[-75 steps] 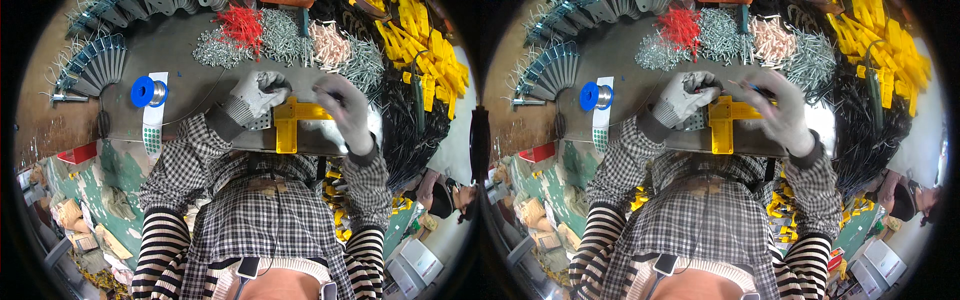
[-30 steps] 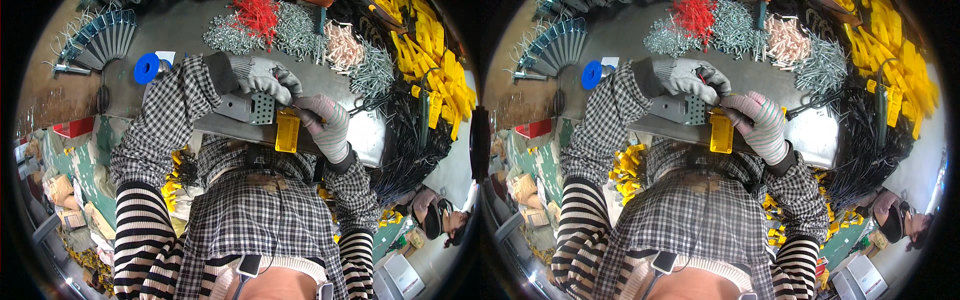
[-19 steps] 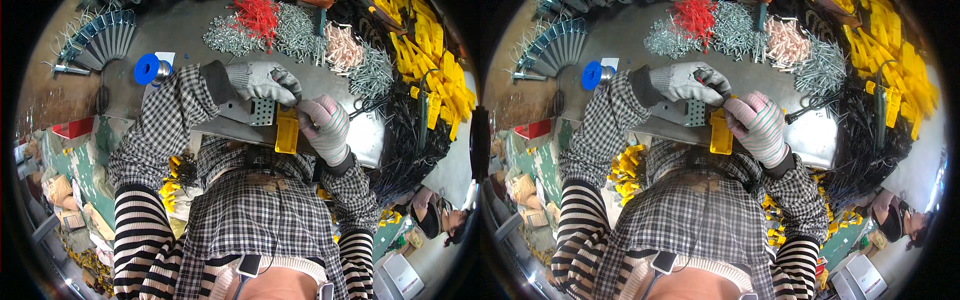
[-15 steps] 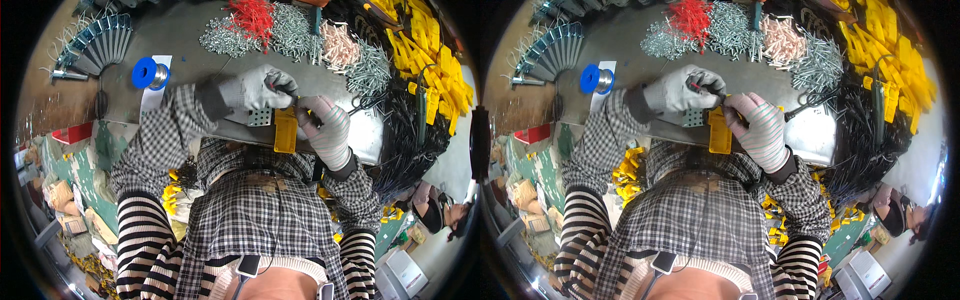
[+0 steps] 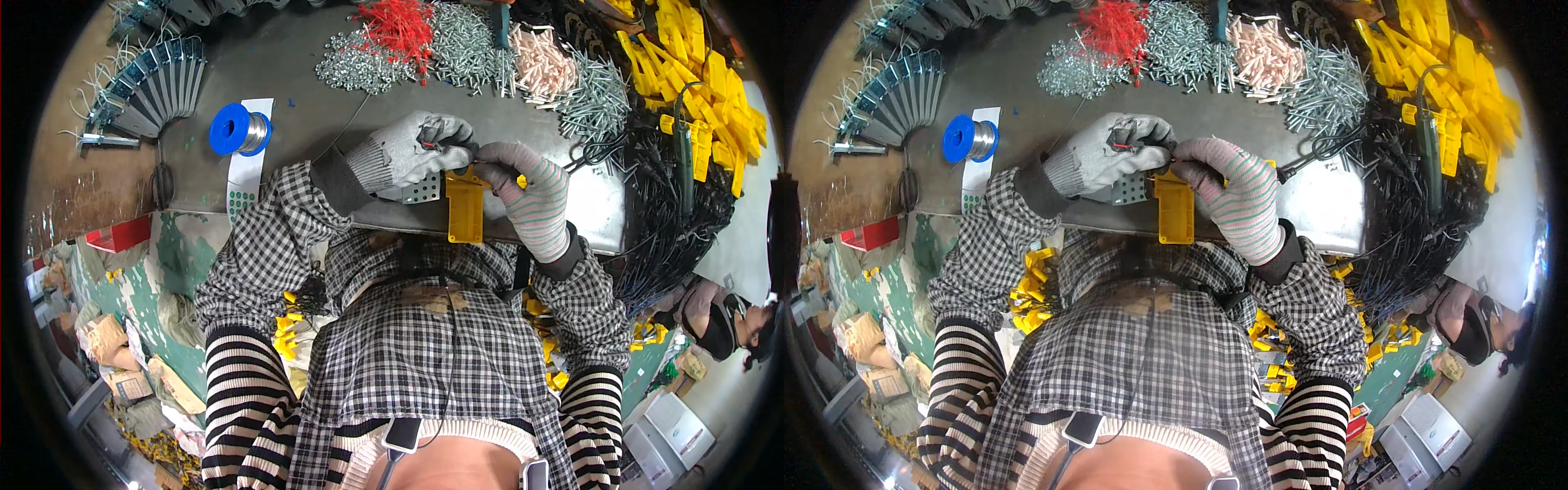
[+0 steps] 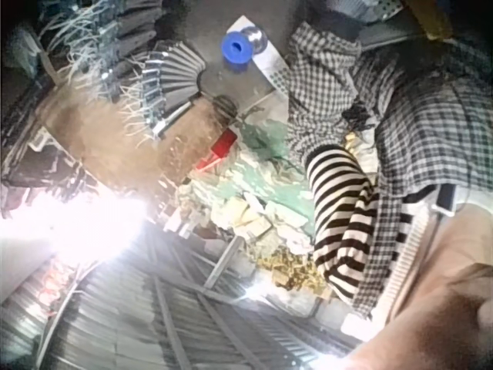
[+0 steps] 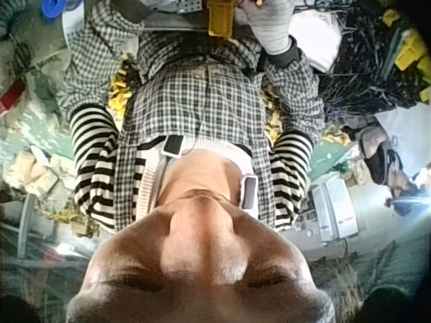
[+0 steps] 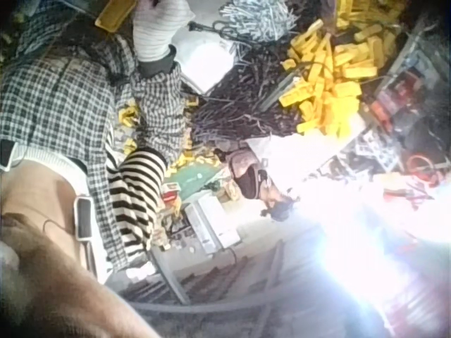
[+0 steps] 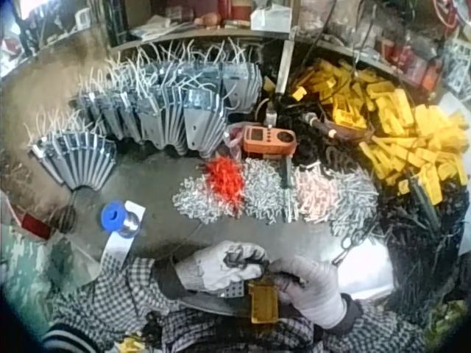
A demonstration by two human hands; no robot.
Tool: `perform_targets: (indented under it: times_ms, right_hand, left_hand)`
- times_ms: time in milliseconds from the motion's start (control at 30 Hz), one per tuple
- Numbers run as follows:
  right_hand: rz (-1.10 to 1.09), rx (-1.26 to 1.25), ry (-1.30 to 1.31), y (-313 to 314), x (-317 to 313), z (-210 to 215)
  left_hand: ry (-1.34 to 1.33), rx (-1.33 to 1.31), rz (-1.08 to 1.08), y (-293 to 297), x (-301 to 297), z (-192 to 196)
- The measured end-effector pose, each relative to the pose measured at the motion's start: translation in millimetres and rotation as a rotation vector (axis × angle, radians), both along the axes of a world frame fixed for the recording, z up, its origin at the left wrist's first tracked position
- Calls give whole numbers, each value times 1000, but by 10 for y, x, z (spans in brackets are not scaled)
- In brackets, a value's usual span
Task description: The person assembles heating tools by fitting metal components into plastic handles, driving screws into the casings using an electric screwdriver, and soldering and arranging internal wiring with a soldering iron.
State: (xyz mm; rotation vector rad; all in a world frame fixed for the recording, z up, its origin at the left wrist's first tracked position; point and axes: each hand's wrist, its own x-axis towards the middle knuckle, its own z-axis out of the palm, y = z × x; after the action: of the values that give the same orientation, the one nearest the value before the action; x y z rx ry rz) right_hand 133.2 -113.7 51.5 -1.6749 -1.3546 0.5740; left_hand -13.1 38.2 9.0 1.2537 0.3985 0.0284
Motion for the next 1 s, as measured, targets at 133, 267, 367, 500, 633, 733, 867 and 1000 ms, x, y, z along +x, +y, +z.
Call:
perform_targets:
  times_ms: [133, 267, 367, 500, 633, 733, 867, 1000]
  right_hand:
    - [25, 51, -47, 28, 3, -7]
    - [82, 58, -297, 18, 37, 21]
    - [121, 87, -443, 13, 37, 38]
    - [-9, -40, -204, -31, -30, 55]
    - [-31, -641, 789, 149, 272, 197]
    - [4, -446, 640, 73, 316, -1]
    - [19, -45, -495, -104, 99, 36]
    - [31, -35, -444, -56, 148, -57]
  left_hand:
    - [-164, 242, -82, 68, 12, -19]
    - [-140, 119, -134, 138, 33, -49]
    - [-131, 116, -149, 123, 38, 11]
    - [-80, 195, -21, -54, 40, 162]
    - [-206, 1089, 75, -220, 41, 169]
    - [-123, 1184, 162, -267, 115, 127]
    - [-39, 316, 142, -306, 151, -23]
    - [30, 291, 196, -312, 168, -13]
